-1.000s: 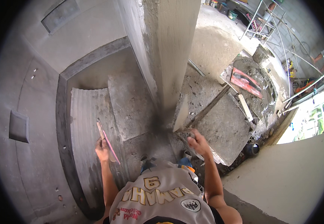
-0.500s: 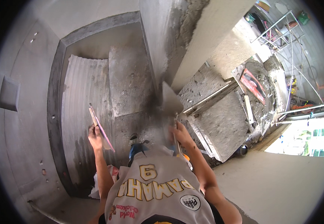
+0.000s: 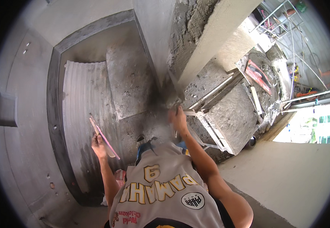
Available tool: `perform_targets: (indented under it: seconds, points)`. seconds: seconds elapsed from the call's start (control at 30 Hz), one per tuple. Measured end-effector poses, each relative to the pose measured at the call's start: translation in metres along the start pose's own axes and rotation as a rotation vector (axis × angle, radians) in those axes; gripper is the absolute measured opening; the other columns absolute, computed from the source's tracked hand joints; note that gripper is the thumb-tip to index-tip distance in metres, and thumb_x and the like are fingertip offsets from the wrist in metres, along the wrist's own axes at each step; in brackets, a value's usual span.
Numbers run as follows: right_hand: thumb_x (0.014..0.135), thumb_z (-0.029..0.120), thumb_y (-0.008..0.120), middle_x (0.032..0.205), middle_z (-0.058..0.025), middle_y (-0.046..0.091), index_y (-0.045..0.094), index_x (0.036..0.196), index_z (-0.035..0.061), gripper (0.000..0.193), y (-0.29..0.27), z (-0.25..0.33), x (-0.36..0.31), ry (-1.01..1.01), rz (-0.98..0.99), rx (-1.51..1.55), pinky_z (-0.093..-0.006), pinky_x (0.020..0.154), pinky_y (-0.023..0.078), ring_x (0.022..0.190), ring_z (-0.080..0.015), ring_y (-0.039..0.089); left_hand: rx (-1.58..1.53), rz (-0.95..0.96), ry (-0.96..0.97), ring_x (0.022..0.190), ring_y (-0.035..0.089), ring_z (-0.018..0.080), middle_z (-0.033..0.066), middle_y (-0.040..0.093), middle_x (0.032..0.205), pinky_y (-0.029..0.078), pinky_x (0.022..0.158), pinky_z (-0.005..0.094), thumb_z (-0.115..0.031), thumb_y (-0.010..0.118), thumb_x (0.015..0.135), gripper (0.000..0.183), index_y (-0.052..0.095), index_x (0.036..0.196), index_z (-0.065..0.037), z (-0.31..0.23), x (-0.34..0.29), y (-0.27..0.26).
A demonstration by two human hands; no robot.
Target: The person applies wet cement to a vertical wall using a trowel and a long straightedge. They repeatedly scoop material from a nearby pile, spread it onto the wall surface, and smooth it with the straightedge to create a flat finish.
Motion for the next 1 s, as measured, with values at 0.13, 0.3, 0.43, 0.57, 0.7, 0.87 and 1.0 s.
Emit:
perform_targets:
  seconds: [0.13,0.3,0.43,0.57,0.7,0.87,1.0]
  points:
    - [0.083,0.023,0.057,0.078,-0.0204,0.061,0.051,0.100,-0.0030,0.031,-0.013,-0.003,-0.027,-0.116,0.003,-0.162,-0.0356,0.058,0.047,0.061,-0.0262,0.059,0.161,0.142,0.095,0.079,0.061,0.0180,0.0107,0.066,0.089,0.049,0.072,0.0302,-0.019,0.061,0.087,0.030,0.059,0.106,0.004,-0.049,-0.004,0.058]
    - [0.084,0.019,0.056,0.069,-0.0159,0.055,0.051,0.104,-0.0032,0.030,-0.079,-0.080,-0.056,-0.130,-0.408,-0.217,-0.0352,0.055,0.043,0.058,-0.0217,0.052,0.242,0.855,0.230,0.085,0.065,0.0245,0.0156,0.066,0.094,0.051,0.073,0.0348,-0.018,0.066,0.080,0.035,0.058,0.109,0.000,-0.116,-0.052,0.205]
    - [0.086,0.016,0.054,0.063,-0.0064,0.053,0.048,0.113,-0.0007,0.032,-0.170,-0.069,-0.090,-0.067,-0.633,-0.095,-0.0299,0.048,0.042,0.055,-0.0131,0.050,0.218,1.092,0.429,0.089,0.065,0.0289,0.0191,0.064,0.103,0.051,0.076,0.0386,-0.022,0.067,0.080,0.040,0.057,0.113,-0.003,-0.190,-0.138,0.327]
    - [0.091,0.028,0.057,0.059,-0.0006,0.047,0.036,0.136,0.0059,0.055,-0.234,-0.061,-0.115,-0.108,-0.639,0.008,-0.0245,0.044,0.040,0.048,-0.0088,0.047,0.257,1.217,0.382,0.084,0.062,0.0360,0.0164,0.064,0.091,0.049,0.074,0.0441,-0.026,0.065,0.081,0.042,0.049,0.115,-0.006,-0.234,-0.223,0.453]
    - [0.091,0.021,0.054,0.062,-0.0053,0.048,0.044,0.128,0.0005,0.044,-0.270,-0.091,-0.116,-0.134,-0.748,-0.266,-0.0296,0.047,0.040,0.050,-0.0138,0.047,0.096,0.853,0.717,0.088,0.062,0.0329,0.0169,0.062,0.092,0.049,0.077,0.0448,-0.028,0.058,0.087,0.037,0.049,0.114,-0.003,-0.265,-0.267,0.504]
    - [0.085,0.008,0.055,0.102,-0.0223,0.058,0.047,0.122,-0.0021,0.039,-0.264,-0.055,-0.104,-0.252,-0.702,-0.432,-0.0369,0.074,0.048,0.088,-0.0295,0.060,-0.589,1.490,-0.216,0.066,0.049,0.0156,0.0003,0.056,0.081,0.041,0.061,0.0326,-0.036,0.048,0.094,0.035,0.054,0.102,-0.003,-0.192,-0.306,0.466]
    - [0.081,0.007,0.062,0.105,-0.0196,0.059,0.052,0.117,-0.0007,0.038,-0.218,-0.058,-0.081,-0.189,-0.520,-0.180,-0.0343,0.078,0.048,0.090,-0.0286,0.061,-0.284,1.346,-0.060,0.101,0.056,0.0187,0.0108,0.060,0.109,0.042,0.088,0.0322,-0.036,0.049,0.094,0.044,0.053,0.118,0.000,-0.187,-0.297,0.395]
Point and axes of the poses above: each hand's wrist, its own x-axis towards the middle knuckle, its own y-axis out of the palm, z = x × y, the point moved 6 cm from there along x, towards the middle knuckle
